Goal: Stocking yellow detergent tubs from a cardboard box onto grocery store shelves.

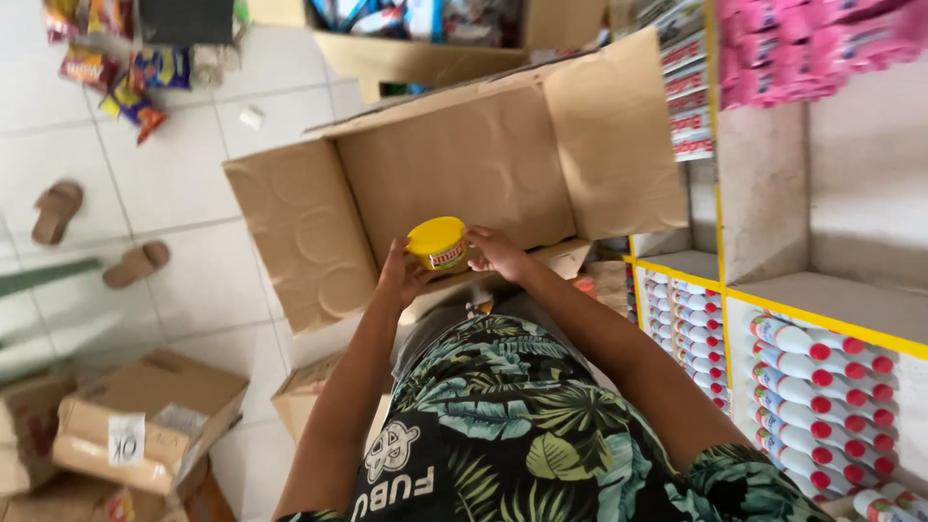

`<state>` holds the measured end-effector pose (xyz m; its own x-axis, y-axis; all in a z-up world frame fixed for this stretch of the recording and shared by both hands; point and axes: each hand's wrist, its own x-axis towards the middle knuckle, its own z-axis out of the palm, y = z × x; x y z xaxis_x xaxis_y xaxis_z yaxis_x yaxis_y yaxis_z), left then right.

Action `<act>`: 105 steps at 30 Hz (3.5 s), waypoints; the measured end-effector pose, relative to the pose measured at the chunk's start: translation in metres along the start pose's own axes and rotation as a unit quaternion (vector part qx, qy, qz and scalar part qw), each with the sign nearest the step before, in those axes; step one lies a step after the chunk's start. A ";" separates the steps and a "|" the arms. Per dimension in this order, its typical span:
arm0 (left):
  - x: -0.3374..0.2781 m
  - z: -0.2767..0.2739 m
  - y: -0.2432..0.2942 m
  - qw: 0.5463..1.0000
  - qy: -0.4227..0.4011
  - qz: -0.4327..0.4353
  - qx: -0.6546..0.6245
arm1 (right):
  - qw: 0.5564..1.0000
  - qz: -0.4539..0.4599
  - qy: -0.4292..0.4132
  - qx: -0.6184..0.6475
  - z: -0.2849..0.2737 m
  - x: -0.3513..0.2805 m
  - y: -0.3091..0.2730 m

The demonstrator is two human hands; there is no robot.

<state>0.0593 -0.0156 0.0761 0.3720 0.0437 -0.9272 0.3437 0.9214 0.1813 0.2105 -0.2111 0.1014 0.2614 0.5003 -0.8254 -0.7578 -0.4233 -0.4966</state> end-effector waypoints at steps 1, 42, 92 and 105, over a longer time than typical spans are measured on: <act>-0.008 0.010 0.004 1.000 -0.013 0.003 0.009 | 1.000 -0.013 0.009 0.002 -0.001 -0.009 -0.008; -0.592 0.980 0.016 0.292 -0.611 0.669 0.307 | 0.306 -0.843 0.443 -0.009 -0.316 -0.750 -0.590; -0.592 1.093 -0.063 0.521 -0.643 0.516 0.221 | 0.170 -0.546 0.799 -0.186 -0.337 -0.773 -0.615; -0.511 0.994 -0.047 0.495 -0.683 0.464 0.270 | 0.109 -0.641 0.712 -0.266 -0.266 -0.725 -0.587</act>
<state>0.7099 -0.4647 0.8668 0.6951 -0.2912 0.6572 -0.4779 0.4958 0.7251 0.6245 -0.5265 0.9196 0.0634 -0.0582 0.9963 0.4893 -0.8683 -0.0819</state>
